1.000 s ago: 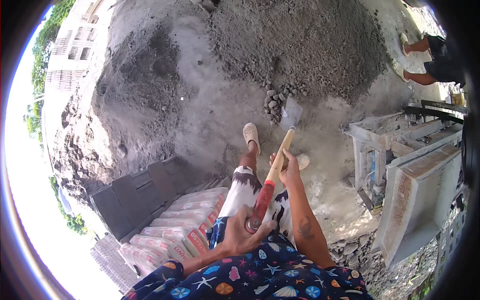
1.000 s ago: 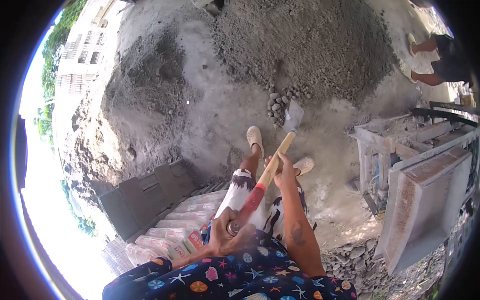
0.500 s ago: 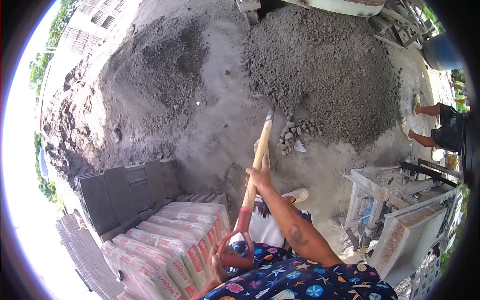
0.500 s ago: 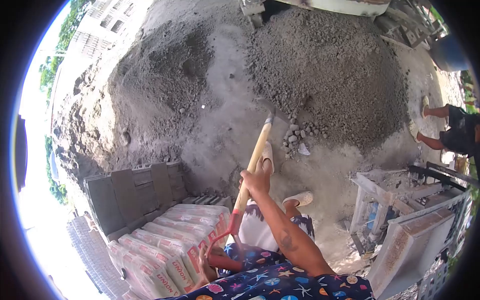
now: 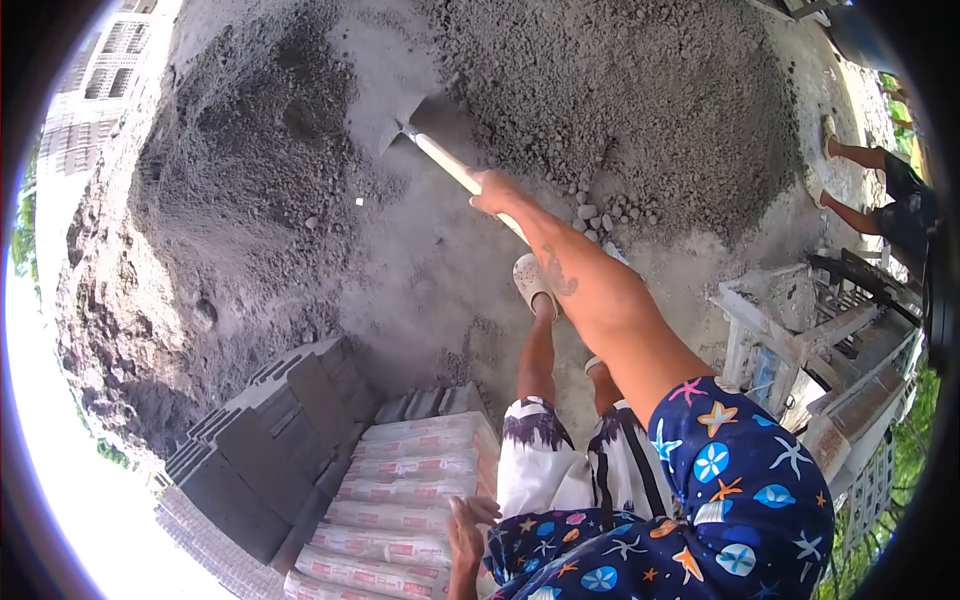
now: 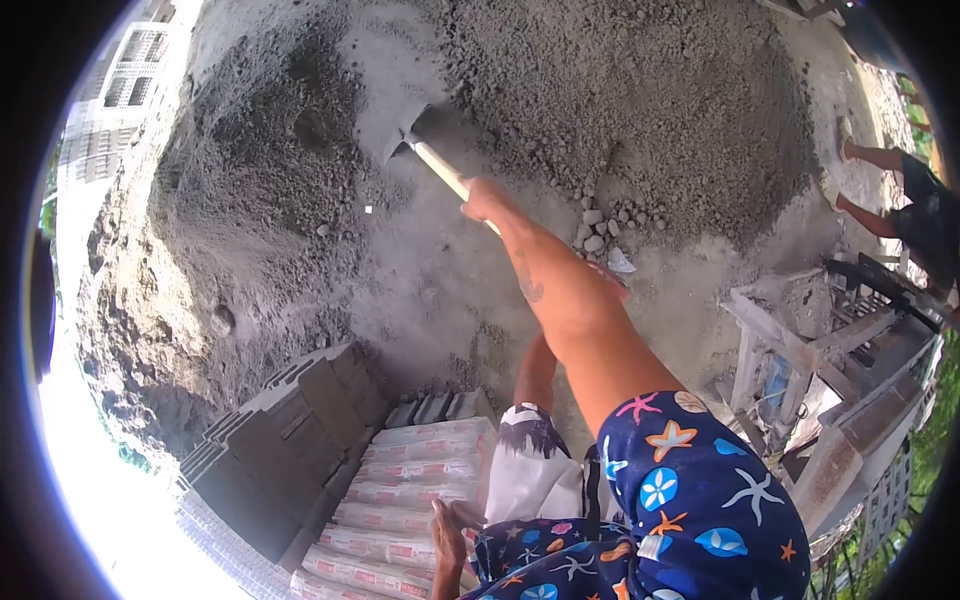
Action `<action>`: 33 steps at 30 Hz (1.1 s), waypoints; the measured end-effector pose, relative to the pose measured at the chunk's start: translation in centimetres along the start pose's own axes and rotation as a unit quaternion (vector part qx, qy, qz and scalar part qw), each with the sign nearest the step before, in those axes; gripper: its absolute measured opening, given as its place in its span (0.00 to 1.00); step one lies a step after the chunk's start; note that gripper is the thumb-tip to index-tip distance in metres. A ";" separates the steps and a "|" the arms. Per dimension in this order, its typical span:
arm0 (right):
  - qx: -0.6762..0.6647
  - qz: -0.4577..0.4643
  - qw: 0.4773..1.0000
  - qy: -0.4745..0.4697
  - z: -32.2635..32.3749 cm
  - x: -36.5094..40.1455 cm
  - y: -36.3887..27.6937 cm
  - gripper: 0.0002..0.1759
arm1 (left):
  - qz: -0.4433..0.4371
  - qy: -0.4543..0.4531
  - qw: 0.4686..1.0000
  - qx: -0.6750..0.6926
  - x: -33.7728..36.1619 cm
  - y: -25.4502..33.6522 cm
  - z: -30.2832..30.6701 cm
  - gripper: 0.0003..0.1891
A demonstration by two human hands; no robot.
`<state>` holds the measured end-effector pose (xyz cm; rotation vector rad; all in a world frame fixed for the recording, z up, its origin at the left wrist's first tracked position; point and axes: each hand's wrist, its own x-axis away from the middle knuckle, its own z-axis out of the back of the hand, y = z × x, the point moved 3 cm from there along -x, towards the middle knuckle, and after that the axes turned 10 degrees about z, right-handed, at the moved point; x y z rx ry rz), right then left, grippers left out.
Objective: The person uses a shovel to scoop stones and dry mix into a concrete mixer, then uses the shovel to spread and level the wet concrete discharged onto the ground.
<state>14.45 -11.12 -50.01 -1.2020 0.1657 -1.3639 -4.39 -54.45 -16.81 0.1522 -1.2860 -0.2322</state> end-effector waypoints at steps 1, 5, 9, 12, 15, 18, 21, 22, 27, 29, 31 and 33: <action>-0.048 -0.005 0.999 0.003 -0.3 2.1 1.3 0.40 | 0.009 -0.001 1.000 -0.006 -0.8 0.0 1.0 0.43; -0.033 -0.048 0.998 0.024 1.1 17.0 6.8 0.41 | 0.033 -0.004 0.999 0.020 -4.8 0.7 2.4 0.43; -0.016 -0.145 0.989 0.036 2.5 33.1 10.5 0.39 | 0.010 -0.074 0.993 -0.092 -9.7 1.8 1.7 0.41; -0.009 -0.194 0.980 0.031 2.6 42.3 12.9 0.39 | -0.016 -0.074 0.990 -0.116 -12.6 2.1 0.7 0.40; -0.024 -0.201 0.978 0.048 2.3 48.0 13.7 0.39 | -0.050 -0.060 0.990 -0.121 -14.5 3.4 -1.8 0.39; -0.073 -0.180 0.977 0.082 0.9 53.1 15.6 0.39 | -0.104 -0.070 0.987 -0.101 -16.7 3.0 -8.0 0.36; -0.191 -0.170 0.962 0.100 0.5 57.1 15.4 0.39 | -0.047 -0.151 0.980 -0.119 -16.7 2.6 -19.8 0.29; -0.236 -0.151 0.953 0.115 -1.2 58.6 15.9 0.38 | -0.015 -0.216 0.972 -0.087 -16.0 2.0 -24.2 0.32; -0.569 -0.061 0.820 -0.033 -3.1 72.8 19.3 0.38 | 0.066 -0.438 0.846 0.295 -12.9 -0.1 -40.8 0.19; -0.588 -0.122 0.799 -0.039 -4.5 83.5 24.8 0.40 | 0.048 -0.508 0.814 0.280 -20.6 -3.5 -43.3 0.23; -0.724 -0.161 0.662 0.110 -9.4 93.4 30.9 0.43 | 0.024 -0.355 0.914 0.195 -23.9 -7.3 -47.1 0.24; -0.787 -0.135 0.561 0.220 -17.2 99.3 34.7 0.47 | 0.047 -0.164 0.982 0.086 -25.1 -11.0 -49.2 0.24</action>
